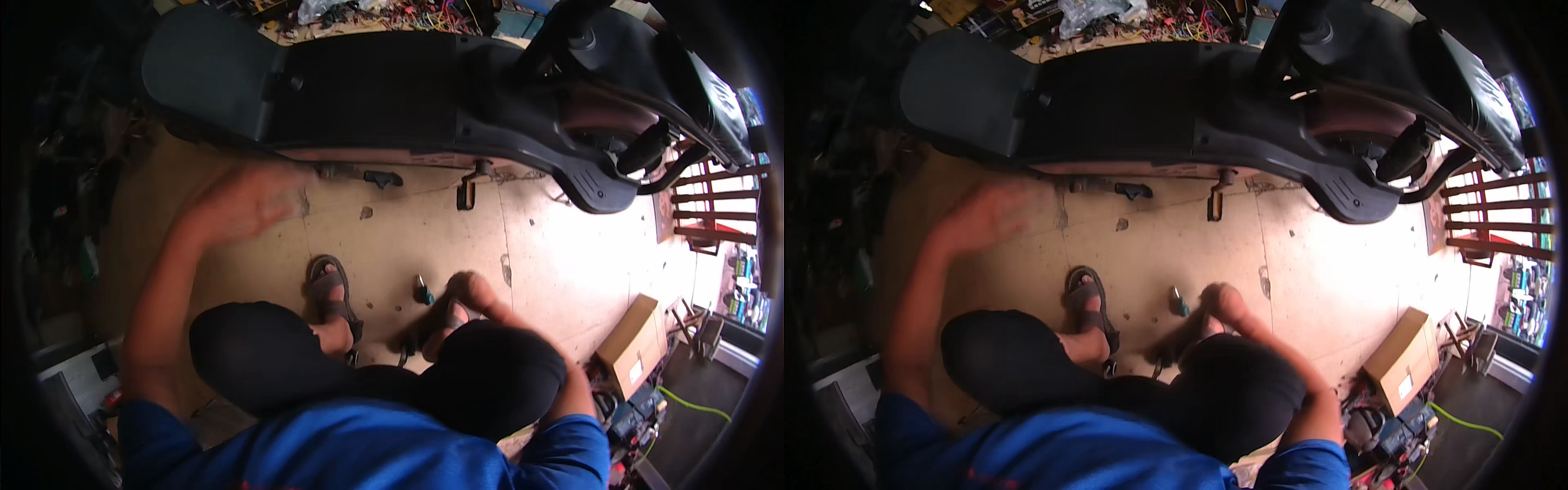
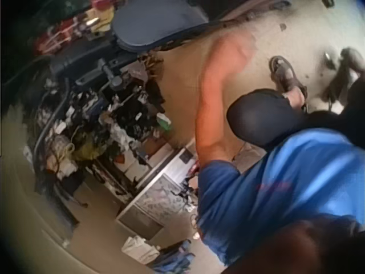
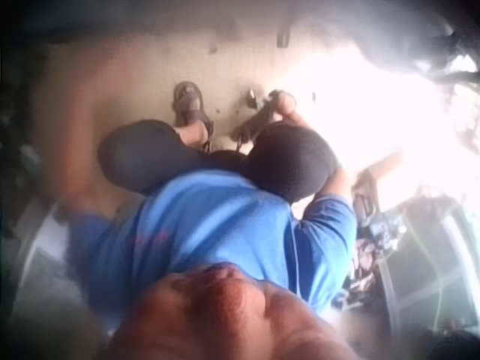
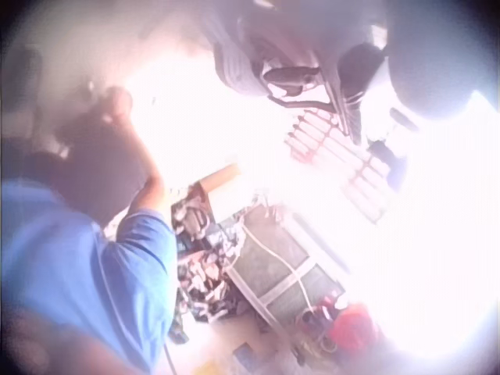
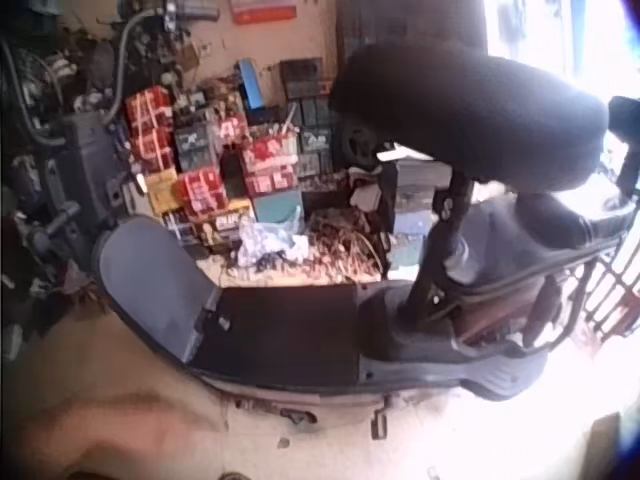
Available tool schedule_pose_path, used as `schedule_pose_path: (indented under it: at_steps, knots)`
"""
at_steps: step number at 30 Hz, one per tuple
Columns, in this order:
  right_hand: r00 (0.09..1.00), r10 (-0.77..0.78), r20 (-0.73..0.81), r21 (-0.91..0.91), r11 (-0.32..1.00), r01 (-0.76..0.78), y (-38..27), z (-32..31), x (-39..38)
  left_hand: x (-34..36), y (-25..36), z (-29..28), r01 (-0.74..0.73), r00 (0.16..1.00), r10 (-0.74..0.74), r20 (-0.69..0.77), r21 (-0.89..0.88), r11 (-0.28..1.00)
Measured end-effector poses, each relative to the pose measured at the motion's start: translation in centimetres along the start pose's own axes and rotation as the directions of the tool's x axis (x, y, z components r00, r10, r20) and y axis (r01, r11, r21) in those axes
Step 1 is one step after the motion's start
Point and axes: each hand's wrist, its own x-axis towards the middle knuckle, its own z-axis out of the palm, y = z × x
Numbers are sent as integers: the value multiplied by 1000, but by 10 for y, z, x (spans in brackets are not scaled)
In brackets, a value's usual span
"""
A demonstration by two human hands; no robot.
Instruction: The person assembles a small electronic component by hand, places a plastic cover onto an electric scooter's footboard area, and then plugs a charger into the scooter's port.
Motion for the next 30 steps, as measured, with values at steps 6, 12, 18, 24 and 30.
schedule_pose_path:
  at_steps: [6,12,18,24,30]
  knots:
    - [890,306,339,-51,950,-307,-21,78,50,-46,83,21,-64,968,91,235,-120,991]
    - [950,-74,304,459,885,-79,-115,-19,47,-56,87,56,195,941,-146,304,-136,971]
    - [956,-294,-4,505,825,256,-236,-237,10,-21,92,77,358,930,-309,198,-673,647]
    - [888,-413,-201,298,838,457,-335,-286,4,-26,115,48,57,930,-362,62,-998,-24]
    - [891,-360,-276,694,566,444,-359,-336,42,-59,90,25,-48,837,-547,-20,-998,-37]
